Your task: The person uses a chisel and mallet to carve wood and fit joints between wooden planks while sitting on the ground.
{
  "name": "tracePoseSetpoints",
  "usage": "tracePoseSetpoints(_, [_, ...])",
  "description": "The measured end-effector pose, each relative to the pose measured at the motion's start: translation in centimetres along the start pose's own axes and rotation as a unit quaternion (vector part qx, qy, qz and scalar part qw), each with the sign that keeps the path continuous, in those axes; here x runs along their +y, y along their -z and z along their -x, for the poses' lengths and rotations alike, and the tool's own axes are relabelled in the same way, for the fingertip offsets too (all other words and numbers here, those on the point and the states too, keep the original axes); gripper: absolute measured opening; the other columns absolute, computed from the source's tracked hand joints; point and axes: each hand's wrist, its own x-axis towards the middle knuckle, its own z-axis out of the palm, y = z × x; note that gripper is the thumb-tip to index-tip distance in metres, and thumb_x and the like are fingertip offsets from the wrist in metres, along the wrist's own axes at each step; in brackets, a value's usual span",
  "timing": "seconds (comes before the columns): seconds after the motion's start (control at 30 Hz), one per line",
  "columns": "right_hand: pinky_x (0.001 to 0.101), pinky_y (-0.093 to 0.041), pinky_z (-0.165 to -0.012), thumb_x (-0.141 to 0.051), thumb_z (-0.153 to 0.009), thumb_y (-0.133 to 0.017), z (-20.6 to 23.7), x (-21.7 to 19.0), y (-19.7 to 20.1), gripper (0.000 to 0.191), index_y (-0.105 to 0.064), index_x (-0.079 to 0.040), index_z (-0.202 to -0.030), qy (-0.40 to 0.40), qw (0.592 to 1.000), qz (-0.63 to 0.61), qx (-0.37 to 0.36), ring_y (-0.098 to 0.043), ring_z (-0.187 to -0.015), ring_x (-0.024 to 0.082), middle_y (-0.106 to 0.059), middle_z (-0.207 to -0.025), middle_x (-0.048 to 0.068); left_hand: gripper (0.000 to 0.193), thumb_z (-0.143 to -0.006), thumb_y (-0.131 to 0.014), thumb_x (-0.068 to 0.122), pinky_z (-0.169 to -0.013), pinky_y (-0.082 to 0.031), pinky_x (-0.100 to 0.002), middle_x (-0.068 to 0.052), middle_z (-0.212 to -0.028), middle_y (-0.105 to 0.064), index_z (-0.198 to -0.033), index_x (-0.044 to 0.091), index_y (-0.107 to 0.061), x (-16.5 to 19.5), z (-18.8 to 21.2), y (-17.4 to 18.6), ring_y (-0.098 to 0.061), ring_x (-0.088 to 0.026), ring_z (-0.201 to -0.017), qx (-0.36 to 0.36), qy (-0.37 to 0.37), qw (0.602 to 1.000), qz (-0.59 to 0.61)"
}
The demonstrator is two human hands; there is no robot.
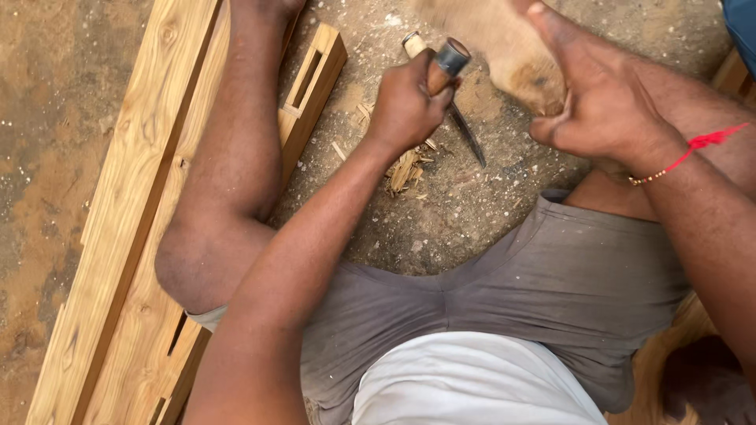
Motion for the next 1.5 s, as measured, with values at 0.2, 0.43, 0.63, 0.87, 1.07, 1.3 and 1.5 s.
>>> tracePoseSetpoints(0.2, [0.0401, -0.052, -0.076, -0.011, -0.100, -0.074, 2.5, 6.3, 0.0, 0.023, -0.065, 0.009, -0.106, -0.271, 0.941, -0.194, 0.057, -0.065, -0.086, 0.026, -0.069, -0.101, 0.021, 0.021, -0.095, -0.074, 0.020, -0.060, -0.064, -0.032, -0.008, -0.078, -0.074, -0.108, 0.006, -0.066, 0.2, -0.3, 0.9, -0.075, -0.015, -0.065, 0.033, -0.048, 0.998, -0.038])
tracePoseSetpoints(0.43, [0.0339, -0.050, -0.087, -0.014, -0.104, -0.063, 3.0, 10.4, -1.0, 0.020, -0.063, 0.005, -0.110, -0.195, 0.931, -0.303, 0.065, -0.062, -0.096, 0.021, -0.066, -0.107, 0.015, 0.021, -0.097, -0.076, 0.024, -0.058, -0.064, -0.030, -0.006, -0.073, -0.071, -0.103, 0.008, -0.064, -0.2, -0.3, 1.2, -0.074, -0.012, -0.063, 0.071, -0.041, 0.996, -0.043])
tracePoseSetpoints(0.63, [0.0364, -0.051, -0.089, -0.013, -0.098, -0.066, 1.6, 2.1, -2.2, 0.028, -0.059, 0.005, -0.118, -0.078, 0.990, -0.098, -0.061, -0.062, -0.100, 0.025, -0.065, -0.111, 0.017, 0.020, -0.098, -0.074, 0.021, -0.060, -0.067, -0.032, -0.009, -0.076, -0.071, -0.105, 0.006, -0.063, -0.8, 0.8, 1.2, -0.075, -0.016, -0.063, 0.057, -0.053, 0.997, -0.002])
tracePoseSetpoints(0.87, [0.0394, -0.051, -0.092, -0.012, -0.090, -0.069, -0.8, 1.1, 0.1, 0.043, -0.054, 0.005, -0.127, -0.167, 0.972, -0.164, 0.022, -0.063, -0.103, 0.030, -0.064, -0.117, 0.021, 0.022, -0.093, -0.074, 0.017, -0.056, -0.063, -0.034, -0.011, -0.074, -0.074, -0.107, 0.002, -0.064, -0.5, 0.5, 0.4, -0.074, -0.016, -0.061, 0.045, -0.046, 0.997, -0.046])
tracePoseSetpoints(1.07, [0.0419, -0.052, -0.094, -0.011, -0.083, -0.072, 0.3, -0.7, -1.8, 0.058, -0.050, 0.005, -0.135, -0.075, 0.992, -0.088, -0.051, -0.063, -0.107, 0.034, -0.063, -0.121, 0.023, 0.020, -0.096, -0.074, 0.018, -0.059, -0.066, -0.031, -0.013, -0.078, -0.073, -0.104, 0.002, -0.066, -1.2, 0.7, 0.1, -0.074, -0.017, -0.062, 0.012, -0.014, 0.998, -0.058])
tracePoseSetpoints(1.3, [0.0449, -0.052, -0.096, -0.009, -0.076, -0.075, -0.1, -0.4, 0.1, 0.076, -0.045, 0.004, -0.144, -0.149, 0.974, -0.167, 0.031, -0.064, -0.110, 0.039, -0.062, -0.126, 0.027, 0.024, -0.090, -0.075, 0.013, -0.062, -0.067, -0.034, -0.014, -0.080, -0.075, -0.108, 0.000, -0.065, -1.5, 1.8, 0.2, -0.077, -0.018, -0.067, 0.020, -0.044, 0.997, -0.057])
tracePoseSetpoints(1.5, [0.0474, -0.053, -0.098, -0.008, -0.069, -0.077, -0.1, -3.4, -1.6, 0.091, -0.041, 0.004, -0.151, -0.068, 0.994, -0.075, -0.044, -0.064, -0.114, 0.043, -0.062, -0.131, 0.029, 0.027, -0.092, -0.075, 0.015, -0.064, -0.067, -0.033, -0.015, -0.080, -0.075, -0.111, -0.001, -0.064, -1.0, 2.5, 1.1, -0.077, -0.019, -0.068, 0.024, -0.046, 0.997, -0.058])
